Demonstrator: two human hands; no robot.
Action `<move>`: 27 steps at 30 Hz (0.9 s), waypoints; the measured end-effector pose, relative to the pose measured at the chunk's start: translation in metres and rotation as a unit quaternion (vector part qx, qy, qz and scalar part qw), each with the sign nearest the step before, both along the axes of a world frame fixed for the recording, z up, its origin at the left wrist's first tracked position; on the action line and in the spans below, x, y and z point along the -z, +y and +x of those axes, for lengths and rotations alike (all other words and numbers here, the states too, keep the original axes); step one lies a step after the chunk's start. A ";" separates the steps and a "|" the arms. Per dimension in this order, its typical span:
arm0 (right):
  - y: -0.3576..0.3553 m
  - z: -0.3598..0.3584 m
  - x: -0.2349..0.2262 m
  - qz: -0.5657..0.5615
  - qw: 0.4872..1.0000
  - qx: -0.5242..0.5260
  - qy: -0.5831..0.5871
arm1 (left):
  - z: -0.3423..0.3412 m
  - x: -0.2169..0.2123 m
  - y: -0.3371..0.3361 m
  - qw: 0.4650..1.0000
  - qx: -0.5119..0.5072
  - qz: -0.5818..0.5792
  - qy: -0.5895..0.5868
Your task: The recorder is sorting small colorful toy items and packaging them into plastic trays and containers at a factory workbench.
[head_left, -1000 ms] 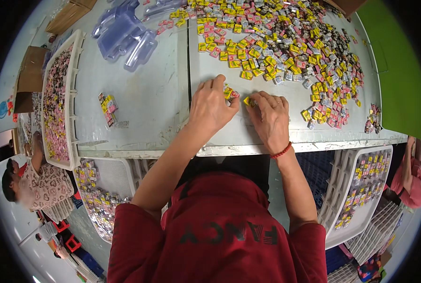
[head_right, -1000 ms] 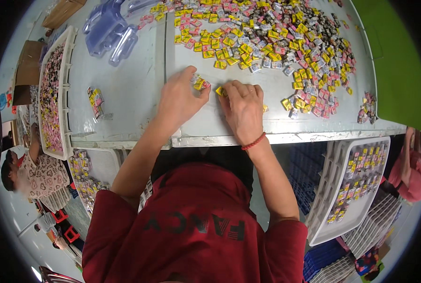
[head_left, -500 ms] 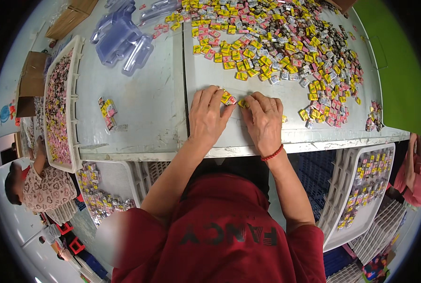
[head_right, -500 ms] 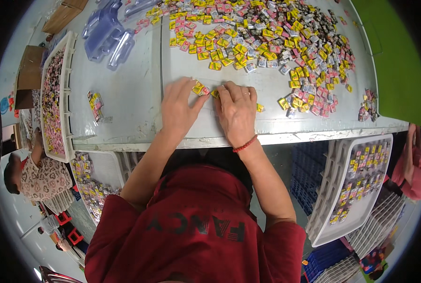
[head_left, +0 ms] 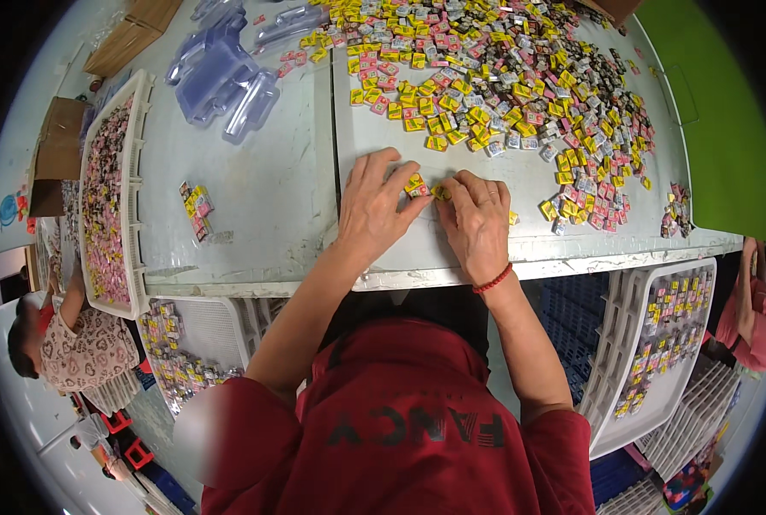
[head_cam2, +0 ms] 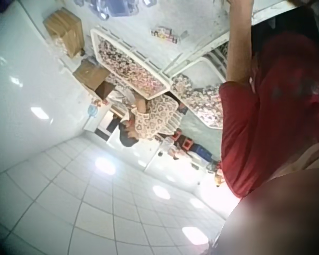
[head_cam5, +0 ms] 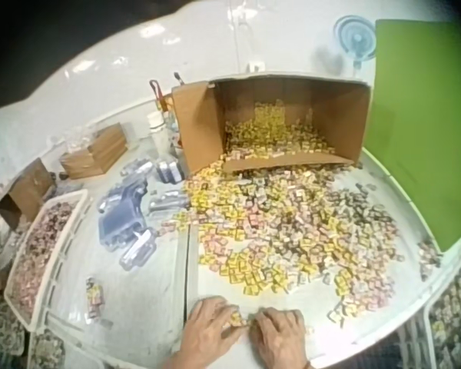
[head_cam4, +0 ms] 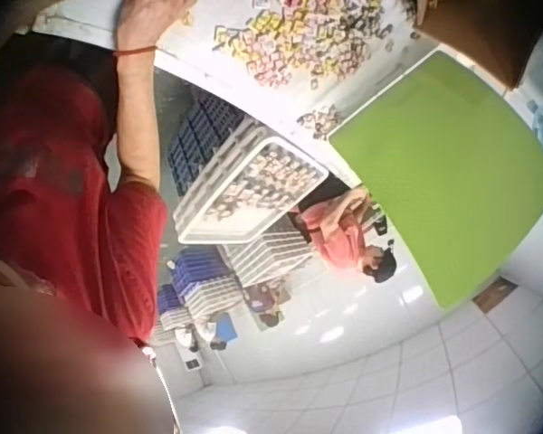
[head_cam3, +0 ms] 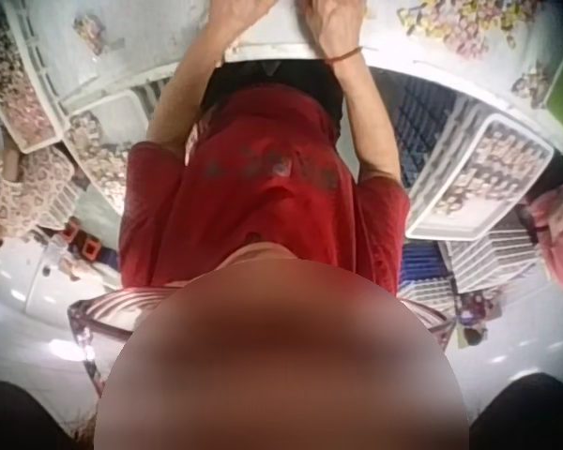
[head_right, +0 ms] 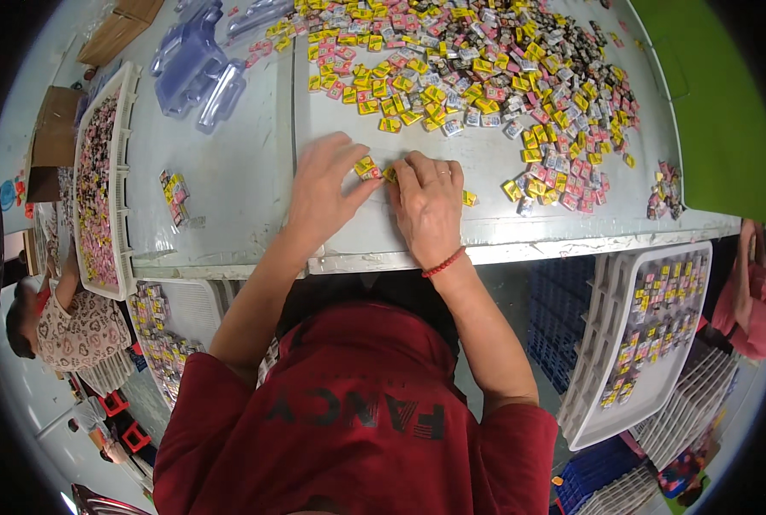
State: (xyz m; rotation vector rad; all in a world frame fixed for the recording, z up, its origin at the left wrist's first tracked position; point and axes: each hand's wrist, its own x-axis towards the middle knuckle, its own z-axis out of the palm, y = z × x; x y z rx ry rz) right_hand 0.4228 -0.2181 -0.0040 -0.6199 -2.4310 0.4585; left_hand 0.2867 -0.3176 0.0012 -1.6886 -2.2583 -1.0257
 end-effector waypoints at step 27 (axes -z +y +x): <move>-0.006 -0.004 0.000 -0.024 0.999 0.046 -0.017 | -0.008 0.004 0.002 0.998 0.025 -0.056 -0.013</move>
